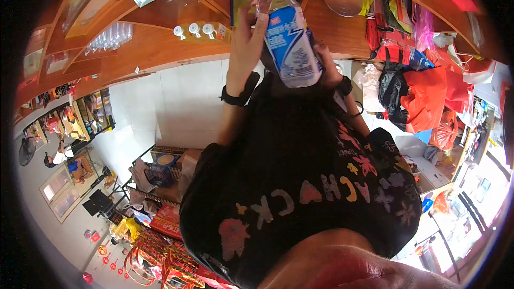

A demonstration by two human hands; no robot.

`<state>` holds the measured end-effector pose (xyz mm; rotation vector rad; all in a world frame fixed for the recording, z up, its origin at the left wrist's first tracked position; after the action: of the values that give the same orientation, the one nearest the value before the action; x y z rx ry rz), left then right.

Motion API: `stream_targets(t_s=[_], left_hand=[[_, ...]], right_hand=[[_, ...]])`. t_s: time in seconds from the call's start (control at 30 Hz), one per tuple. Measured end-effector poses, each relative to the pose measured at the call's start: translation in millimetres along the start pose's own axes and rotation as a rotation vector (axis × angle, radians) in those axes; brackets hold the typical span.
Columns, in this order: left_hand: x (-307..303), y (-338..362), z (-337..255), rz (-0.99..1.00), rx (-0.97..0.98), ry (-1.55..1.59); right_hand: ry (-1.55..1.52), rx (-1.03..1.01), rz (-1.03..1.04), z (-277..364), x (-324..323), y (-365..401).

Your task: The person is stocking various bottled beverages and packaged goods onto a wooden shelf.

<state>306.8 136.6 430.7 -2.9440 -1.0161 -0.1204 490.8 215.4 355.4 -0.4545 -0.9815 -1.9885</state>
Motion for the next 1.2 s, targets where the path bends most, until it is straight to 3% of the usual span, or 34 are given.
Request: stream_targets(t_s=[0.17,0.23,0.3,0.4,0.53,0.6,0.67,0.73,0.97,1.07,1.2], left_hand=[[-4.4,7.2,8.5,0.135,-0.146,0.405],[-4.4,10.4,19.1,0.181,-0.11,0.464],[-14.5,8.6,46.0,0.212,-0.207,0.671],[-24.9,12.0,77.2,0.252,-0.197,0.803],[-31.5,21.1,92.8,0.27,-0.093,0.799],[-31.2,21.7,81.6,0.241,-0.073,0.742],[-24.1,12.4,54.7,0.207,-0.083,0.678],[-18.0,10.5,41.0,0.171,-0.053,0.668],[-12.1,22.8,46.1,-0.141,-0.056,0.815],[-5.7,22.9,27.7,-0.206,0.061,0.748],[-10.2,27.5,12.8,-0.3,0.077,0.521]], right_hand=[[-0.314,-0.032,0.068,-17.2,-31.9,-25.5],[-0.205,-0.029,0.083,-12.7,-38.2,-20.2],[-0.053,-0.045,0.114,-3.1,-35.4,-7.0],[-0.009,0.097,-0.029,0.7,-30.4,0.5],[-0.152,0.157,0.068,4.2,-34.8,-5.8],[0.596,-0.285,-0.039,4.5,-27.8,-7.2],[0.653,-0.348,-0.055,5.0,-26.5,-11.2],[0.025,-0.023,0.015,5.7,-30.0,-21.2],[0.137,-0.052,-0.028,19.8,24.0,-6.3],[0.153,0.063,-0.056,4.3,10.3,-9.4],[0.402,0.0,-0.059,-8.4,-3.8,-17.6]])
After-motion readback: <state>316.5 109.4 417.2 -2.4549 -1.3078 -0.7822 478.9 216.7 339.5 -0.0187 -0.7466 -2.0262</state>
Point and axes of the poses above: each hand's wrist, its own y-axis away from the middle knuckle, its own x-axis out of the palm, z = x × y, the point moved 2 cm from there along -y, towards the middle knuckle, and after that the axes turned 10 degrees about y, right-handed, at the moved point
